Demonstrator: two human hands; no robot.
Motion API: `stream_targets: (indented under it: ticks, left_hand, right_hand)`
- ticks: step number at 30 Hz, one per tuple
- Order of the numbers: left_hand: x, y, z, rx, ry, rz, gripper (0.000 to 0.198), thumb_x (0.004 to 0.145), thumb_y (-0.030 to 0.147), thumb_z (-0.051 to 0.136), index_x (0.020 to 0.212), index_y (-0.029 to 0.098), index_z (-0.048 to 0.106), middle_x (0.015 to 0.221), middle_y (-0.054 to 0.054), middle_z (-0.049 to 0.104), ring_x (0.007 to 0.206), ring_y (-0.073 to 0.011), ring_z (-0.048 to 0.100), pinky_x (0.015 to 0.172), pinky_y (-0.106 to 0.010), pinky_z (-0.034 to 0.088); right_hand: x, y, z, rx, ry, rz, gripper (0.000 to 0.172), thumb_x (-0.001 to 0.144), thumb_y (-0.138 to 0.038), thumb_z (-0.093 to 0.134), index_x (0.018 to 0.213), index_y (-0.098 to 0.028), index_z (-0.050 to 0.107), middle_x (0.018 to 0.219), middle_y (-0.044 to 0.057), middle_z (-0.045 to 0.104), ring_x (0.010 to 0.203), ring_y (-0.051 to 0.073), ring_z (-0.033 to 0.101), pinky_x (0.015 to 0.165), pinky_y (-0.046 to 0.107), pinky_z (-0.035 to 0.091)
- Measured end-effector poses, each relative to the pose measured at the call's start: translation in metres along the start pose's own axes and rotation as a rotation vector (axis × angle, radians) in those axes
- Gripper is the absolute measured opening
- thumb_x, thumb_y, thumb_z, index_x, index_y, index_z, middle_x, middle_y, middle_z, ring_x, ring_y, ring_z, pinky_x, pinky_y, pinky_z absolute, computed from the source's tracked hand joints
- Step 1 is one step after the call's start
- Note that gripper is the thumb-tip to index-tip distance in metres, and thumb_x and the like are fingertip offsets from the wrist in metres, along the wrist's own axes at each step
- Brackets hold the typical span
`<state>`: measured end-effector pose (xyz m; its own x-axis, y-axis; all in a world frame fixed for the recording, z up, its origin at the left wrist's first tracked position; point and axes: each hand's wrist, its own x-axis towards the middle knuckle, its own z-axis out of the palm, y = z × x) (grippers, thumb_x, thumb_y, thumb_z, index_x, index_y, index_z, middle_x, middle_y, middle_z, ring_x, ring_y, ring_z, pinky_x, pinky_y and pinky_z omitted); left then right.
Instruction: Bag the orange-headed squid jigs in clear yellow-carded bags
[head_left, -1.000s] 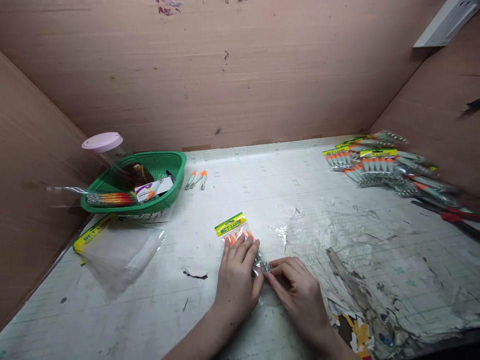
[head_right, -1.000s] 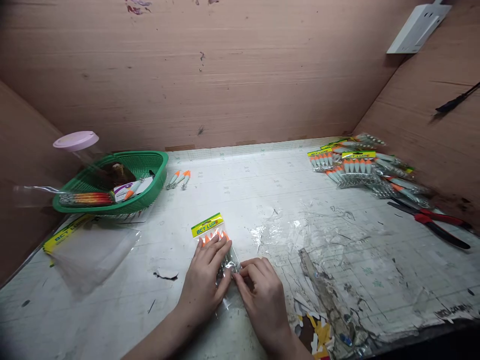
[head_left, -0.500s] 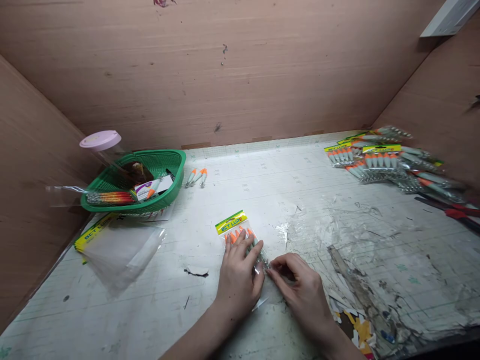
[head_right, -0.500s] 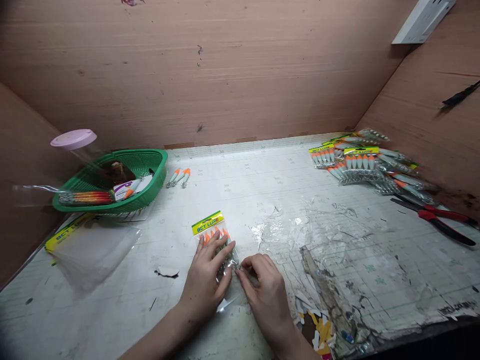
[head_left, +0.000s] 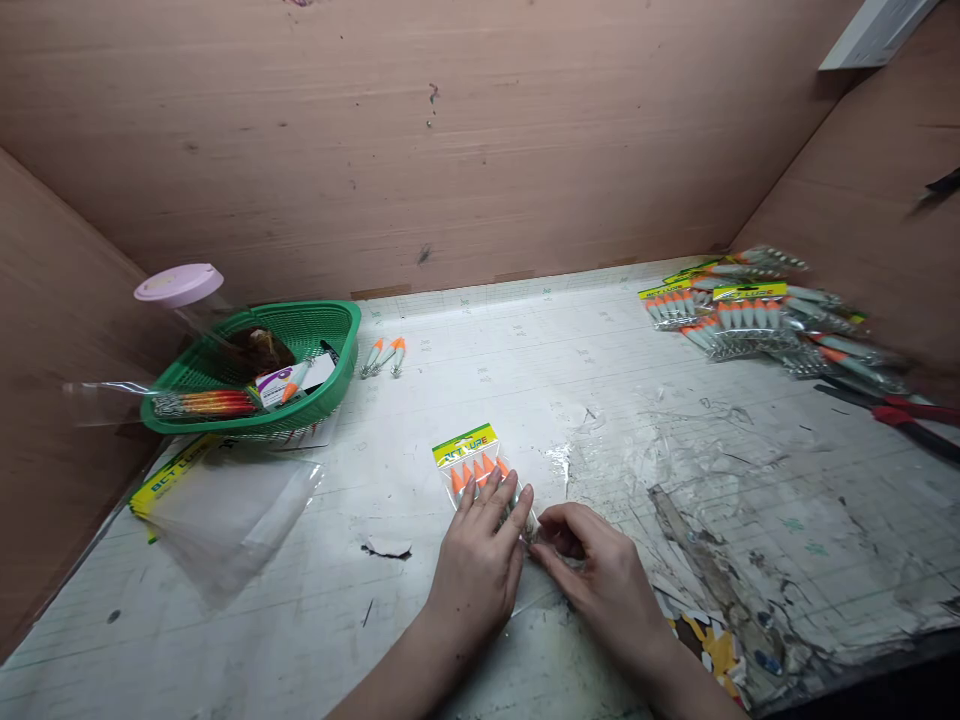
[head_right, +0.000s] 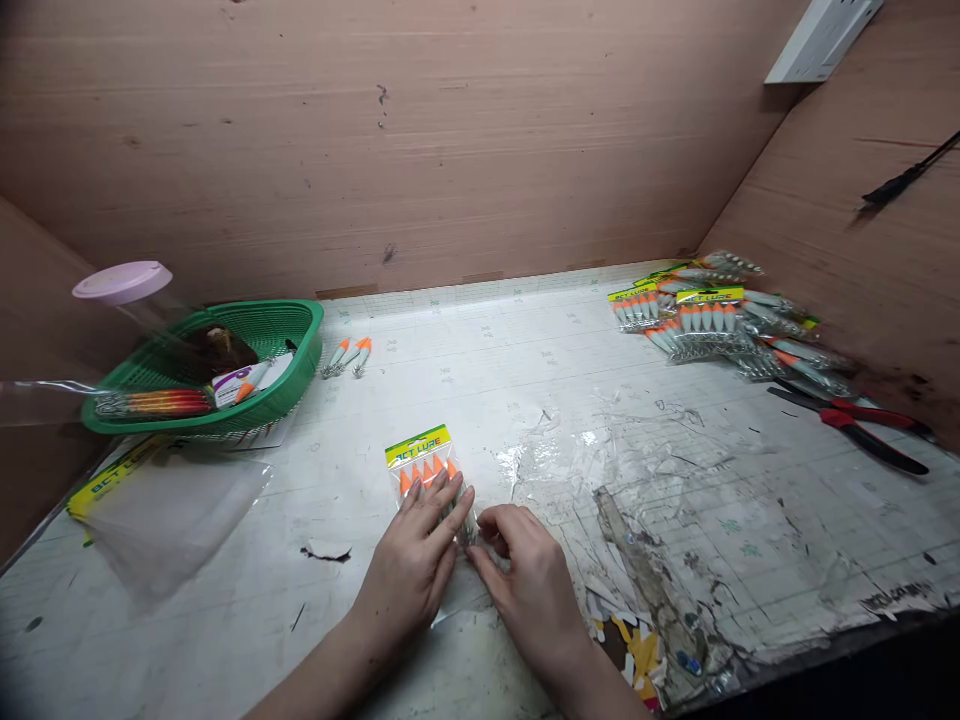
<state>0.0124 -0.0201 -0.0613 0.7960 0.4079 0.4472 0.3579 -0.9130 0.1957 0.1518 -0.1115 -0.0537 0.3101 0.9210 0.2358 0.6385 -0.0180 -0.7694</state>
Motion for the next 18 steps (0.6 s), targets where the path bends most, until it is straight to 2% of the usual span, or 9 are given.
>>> stream_targets:
  ticks: [5, 9, 13, 18]
  left_hand:
    - [-0.0004, -0.0003, -0.0025, -0.013, -0.037, -0.001, 0.046, 0.086, 0.010, 0.038, 0.130, 0.008, 0.048, 0.133, -0.019, 0.053, 0.128, -0.0314, 0.045, 0.098, -0.053, 0.045]
    - [0.0015, 0.0011, -0.0026, -0.027, -0.024, -0.014, 0.042, 0.086, 0.010, 0.040, 0.125, 0.009, 0.052, 0.129, -0.018, 0.057, 0.123, -0.0315, 0.050, 0.099, -0.055, 0.044]
    - [0.0049, 0.0058, -0.0037, -0.125, -0.003, -0.147, 0.040, 0.085, 0.007, 0.040, 0.122, 0.013, 0.055, 0.122, -0.015, 0.061, 0.118, -0.0273, 0.055, 0.104, -0.060, 0.035]
    - [0.0070, 0.0086, -0.0050, -0.238, 0.047, -0.334, 0.048, 0.079, 0.007, 0.044, 0.125, 0.016, 0.051, 0.125, -0.014, 0.058, 0.123, -0.0259, 0.049, 0.106, -0.058, 0.032]
  right_hand:
    - [0.0030, -0.0018, 0.0005, -0.060, 0.011, -0.063, 0.007, 0.082, -0.015, 0.051, 0.085, -0.020, 0.054, 0.073, 0.001, 0.060, 0.063, 0.015, 0.056, 0.056, 0.025, 0.046]
    - [0.0031, -0.0029, 0.0001, -0.122, 0.021, -0.135, 0.008, 0.084, -0.014, 0.048, 0.085, -0.020, 0.053, 0.073, 0.002, 0.059, 0.065, 0.015, 0.057, 0.057, 0.024, 0.046]
    - [0.0031, -0.0033, 0.0005, -0.160, 0.000, -0.167, 0.009, 0.083, -0.012, 0.047, 0.084, -0.020, 0.052, 0.072, 0.002, 0.058, 0.064, 0.015, 0.055, 0.056, 0.025, 0.044]
    - [0.0036, -0.0037, 0.0038, -0.180, 0.010, -0.190, 0.010, 0.085, -0.012, 0.046, 0.084, -0.020, 0.051, 0.072, 0.002, 0.057, 0.064, 0.015, 0.054, 0.057, 0.025, 0.043]
